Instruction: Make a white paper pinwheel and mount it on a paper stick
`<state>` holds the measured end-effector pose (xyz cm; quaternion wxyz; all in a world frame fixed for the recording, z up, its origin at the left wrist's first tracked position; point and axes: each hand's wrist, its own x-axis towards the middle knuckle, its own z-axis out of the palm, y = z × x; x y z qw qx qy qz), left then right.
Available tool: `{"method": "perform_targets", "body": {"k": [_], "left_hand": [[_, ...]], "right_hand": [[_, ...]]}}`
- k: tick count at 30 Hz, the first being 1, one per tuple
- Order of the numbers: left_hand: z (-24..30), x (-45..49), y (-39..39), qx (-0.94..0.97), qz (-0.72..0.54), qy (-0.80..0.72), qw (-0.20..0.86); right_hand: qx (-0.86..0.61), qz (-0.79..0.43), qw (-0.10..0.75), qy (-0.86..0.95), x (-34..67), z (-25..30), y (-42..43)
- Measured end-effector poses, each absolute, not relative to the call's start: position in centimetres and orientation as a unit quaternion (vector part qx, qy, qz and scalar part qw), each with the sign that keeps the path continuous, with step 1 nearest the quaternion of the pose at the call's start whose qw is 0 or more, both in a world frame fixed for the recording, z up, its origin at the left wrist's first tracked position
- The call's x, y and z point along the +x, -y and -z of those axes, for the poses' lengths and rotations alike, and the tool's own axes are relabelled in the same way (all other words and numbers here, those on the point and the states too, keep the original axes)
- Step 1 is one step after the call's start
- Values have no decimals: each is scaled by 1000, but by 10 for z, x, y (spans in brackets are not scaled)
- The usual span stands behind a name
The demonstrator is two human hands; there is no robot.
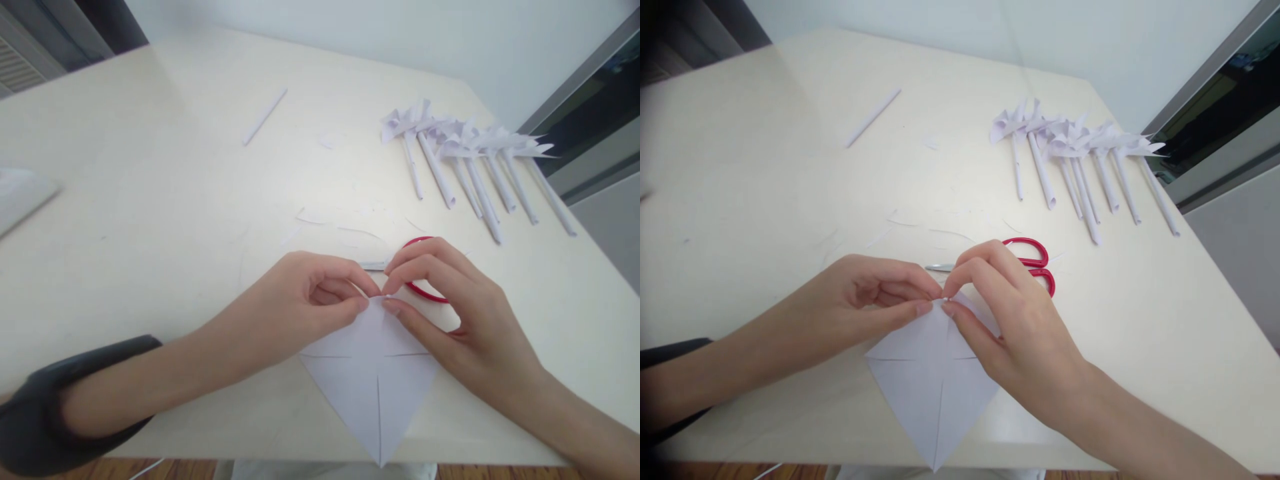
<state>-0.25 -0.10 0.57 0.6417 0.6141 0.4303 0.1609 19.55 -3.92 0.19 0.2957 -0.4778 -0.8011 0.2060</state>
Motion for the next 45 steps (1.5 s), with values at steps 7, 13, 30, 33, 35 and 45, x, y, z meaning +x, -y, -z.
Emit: {"method": "perform_targets", "body": {"k": [7,13,30,33,35,45], "left_hand": [[-5,-3,0,611,-166,-416,653],[-3,-3,0,608,-157,-423,654],[-2,-4,1,612,-162,-416,653],[0,-5,1,627,-158,-409,644],[3,-6,1,637,-159,-405,636],[1,-4,3,617,-164,-389,663]], "right_hand": [[-468,-212,302,803,195,-2,39],[-465,-213,302,804,195,-1,38],[-451,-217,305,810,195,-1,39],[-453,-208,311,809,195,0,39],[-458,-203,312,807,196,0,39],[-430,-173,322,825,194,-2,43]]}}
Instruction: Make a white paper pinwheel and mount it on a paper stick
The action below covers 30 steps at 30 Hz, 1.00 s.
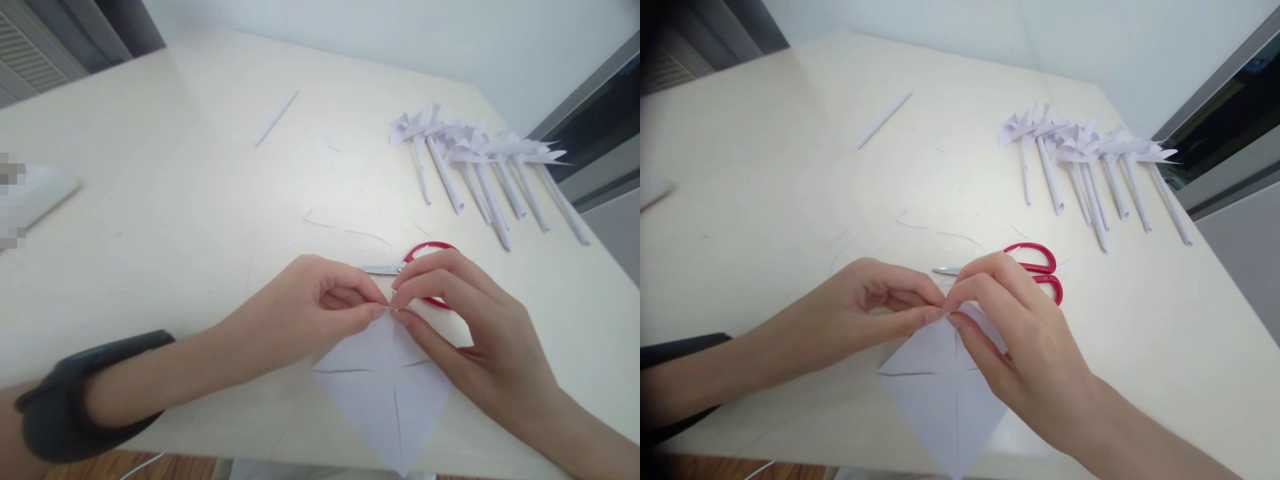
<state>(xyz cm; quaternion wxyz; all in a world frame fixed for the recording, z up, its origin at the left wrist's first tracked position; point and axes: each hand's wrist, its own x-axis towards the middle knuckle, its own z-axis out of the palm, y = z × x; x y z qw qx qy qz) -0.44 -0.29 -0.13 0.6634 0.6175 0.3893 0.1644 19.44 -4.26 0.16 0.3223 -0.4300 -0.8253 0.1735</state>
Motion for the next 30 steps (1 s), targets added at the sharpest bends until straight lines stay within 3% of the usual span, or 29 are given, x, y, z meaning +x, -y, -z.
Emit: {"method": "perform_targets", "body": {"k": [19,30], "left_hand": [[-2,-4,3,654,-221,-352,632],[0,-4,3,634,-223,-367,643]], "right_hand": [[-341,-19,363,867,197,-6,44],[-314,-20,364,877,203,-2,45]]}}
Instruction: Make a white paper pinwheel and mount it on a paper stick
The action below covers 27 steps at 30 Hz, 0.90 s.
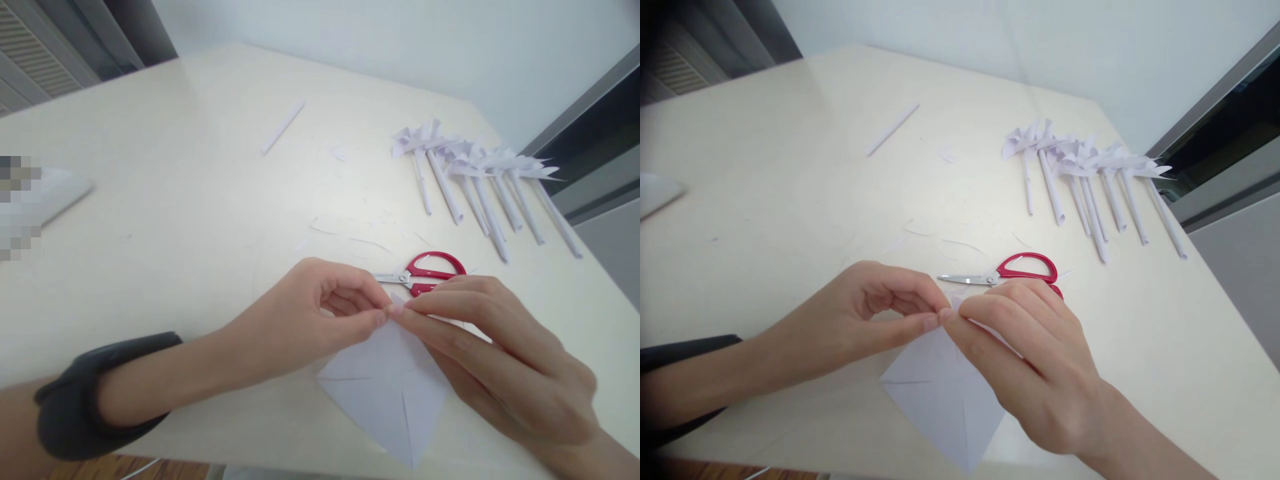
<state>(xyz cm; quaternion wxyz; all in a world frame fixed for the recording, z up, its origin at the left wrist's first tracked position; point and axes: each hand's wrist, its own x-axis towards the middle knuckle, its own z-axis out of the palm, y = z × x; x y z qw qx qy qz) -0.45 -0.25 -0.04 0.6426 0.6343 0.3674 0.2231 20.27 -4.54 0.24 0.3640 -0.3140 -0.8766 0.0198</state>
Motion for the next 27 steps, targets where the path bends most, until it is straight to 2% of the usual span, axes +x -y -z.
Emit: {"method": "perform_targets", "body": {"k": [8,13,19,27], "left_hand": [[-6,-4,4,686,-201,-391,580],[-2,-5,8,728,-222,-374,530],[-8,-4,8,737,-204,-383,518],[-9,-3,9,755,-192,-383,496]], "right_hand": [[-460,-175,335,804,200,-8,39],[-484,-276,305,772,196,-8,36],[-481,-321,294,761,196,-9,38],[-471,-310,305,767,197,-6,37]]}}
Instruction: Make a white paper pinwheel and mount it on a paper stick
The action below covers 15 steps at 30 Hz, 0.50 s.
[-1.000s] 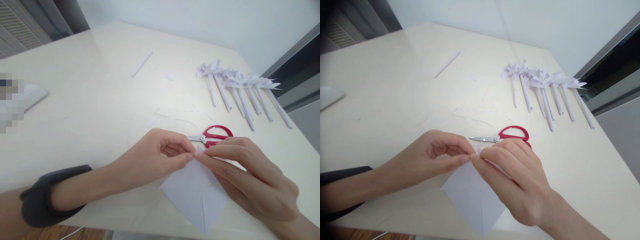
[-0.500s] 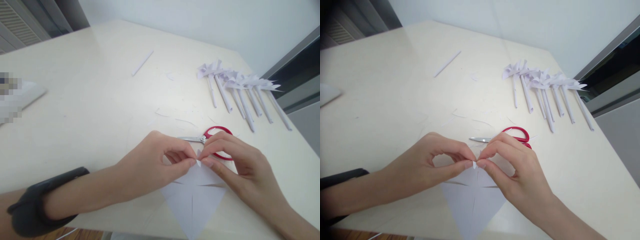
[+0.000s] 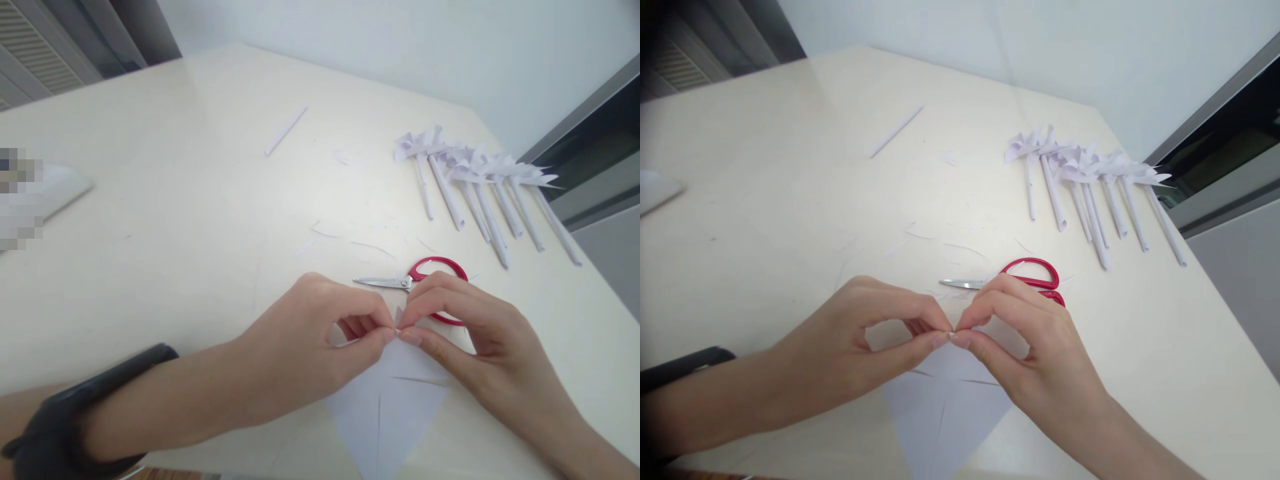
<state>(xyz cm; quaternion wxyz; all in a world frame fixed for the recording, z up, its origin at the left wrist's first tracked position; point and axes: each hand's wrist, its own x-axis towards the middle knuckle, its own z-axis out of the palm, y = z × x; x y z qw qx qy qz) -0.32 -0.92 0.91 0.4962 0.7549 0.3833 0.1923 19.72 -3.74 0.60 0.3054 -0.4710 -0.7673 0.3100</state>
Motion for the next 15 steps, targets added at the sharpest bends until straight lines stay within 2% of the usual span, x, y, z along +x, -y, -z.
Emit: {"method": "perform_targets", "body": {"k": [15], "left_hand": [[-6,-6,11,760,-186,-378,495]], "right_hand": [[-433,-138,332,827,193,-3,43]]}}
